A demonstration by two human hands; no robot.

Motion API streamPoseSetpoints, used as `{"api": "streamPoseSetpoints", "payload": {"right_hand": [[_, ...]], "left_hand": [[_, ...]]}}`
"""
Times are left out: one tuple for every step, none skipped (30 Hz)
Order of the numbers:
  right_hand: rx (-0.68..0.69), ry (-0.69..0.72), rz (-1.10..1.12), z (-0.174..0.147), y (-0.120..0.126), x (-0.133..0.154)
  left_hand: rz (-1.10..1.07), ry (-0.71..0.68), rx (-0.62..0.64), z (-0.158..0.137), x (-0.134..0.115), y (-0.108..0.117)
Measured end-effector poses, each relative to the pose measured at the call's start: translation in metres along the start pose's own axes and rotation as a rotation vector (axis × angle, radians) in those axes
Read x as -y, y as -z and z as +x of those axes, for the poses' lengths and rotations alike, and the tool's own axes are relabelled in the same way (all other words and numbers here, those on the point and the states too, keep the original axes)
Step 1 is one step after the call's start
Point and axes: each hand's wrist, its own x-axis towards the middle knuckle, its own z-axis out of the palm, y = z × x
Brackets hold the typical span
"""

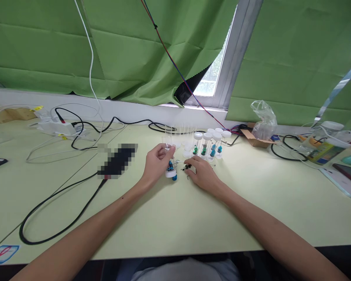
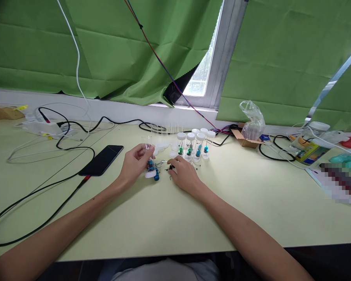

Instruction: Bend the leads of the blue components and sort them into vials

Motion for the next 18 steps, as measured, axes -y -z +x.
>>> {"api": "streamPoseSetpoints", "payload": {"right_hand": [[-0.005, 0.003, -0.006, -0.0001, 0.0003, 0.0005], [-0.008, 0.009, -0.012, -0.0002, 0.0006, 0.0011], [-0.004, 0.016, -0.018, -0.0001, 0.0010, 0.0016], [0.007, 0.023, -0.025, 0.0001, 0.0013, 0.0021], [0.023, 0.029, -0.033, 0.0004, 0.0016, 0.0026], [0.045, 0.033, -0.041, 0.0008, 0.0020, 0.0031], [0.067, 0.036, -0.052, 0.0012, 0.0023, 0.0035], [0.089, 0.036, -0.062, 0.0017, 0.0025, 0.0040], [0.109, 0.035, -0.072, 0.0023, 0.0026, 0.0043], [0.127, 0.033, -0.081, 0.0028, 0.0026, 0.0045], [0.142, 0.032, -0.089, 0.0033, 0.0024, 0.0046], [0.156, 0.031, -0.096, 0.0037, 0.0021, 0.0045], [0.167, 0.031, -0.104, 0.0039, 0.0017, 0.0043], [0.175, 0.032, -0.112, 0.0041, 0.0012, 0.0040], [0.180, 0.033, -0.120, 0.0041, 0.0008, 0.0037], [0.182, 0.034, -0.126, 0.0040, 0.0004, 0.0033], [0.181, 0.035, -0.130, 0.0039, 0.0000, 0.0030], [0.178, 0.038, -0.132, 0.0037, -0.0003, 0.0028]], "left_hand": [[-0.003, 0.000, 0.000, -0.0001, -0.0001, 0.0001], [-0.006, 0.002, 0.000, -0.0002, -0.0002, 0.0002], [-0.008, 0.004, -0.001, -0.0003, -0.0002, 0.0003], [-0.010, 0.007, -0.001, -0.0004, -0.0002, 0.0003], [-0.012, 0.009, 0.000, -0.0006, -0.0003, 0.0003], [-0.015, 0.010, 0.001, -0.0006, -0.0003, 0.0002], [-0.017, 0.010, 0.001, -0.0006, -0.0003, 0.0001], [-0.018, 0.009, 0.001, -0.0005, -0.0002, -0.0001], [-0.018, 0.008, 0.002, -0.0003, 0.0000, -0.0002], [-0.017, 0.007, 0.003, 0.0000, 0.0004, -0.0002], [-0.015, 0.007, 0.005, 0.0002, 0.0009, -0.0003], [-0.014, 0.007, 0.008, 0.0005, 0.0015, -0.0002], [-0.015, 0.007, 0.012, 0.0007, 0.0022, -0.0002], [-0.019, 0.005, 0.016, 0.0009, 0.0029, -0.0002], [-0.025, 0.004, 0.020, 0.0009, 0.0034, -0.0001], [-0.031, 0.000, 0.025, 0.0009, 0.0039, -0.0001], [-0.037, -0.004, 0.032, 0.0008, 0.0041, -0.0001], [-0.043, -0.010, 0.042, 0.0005, 0.0041, -0.0001]]}}
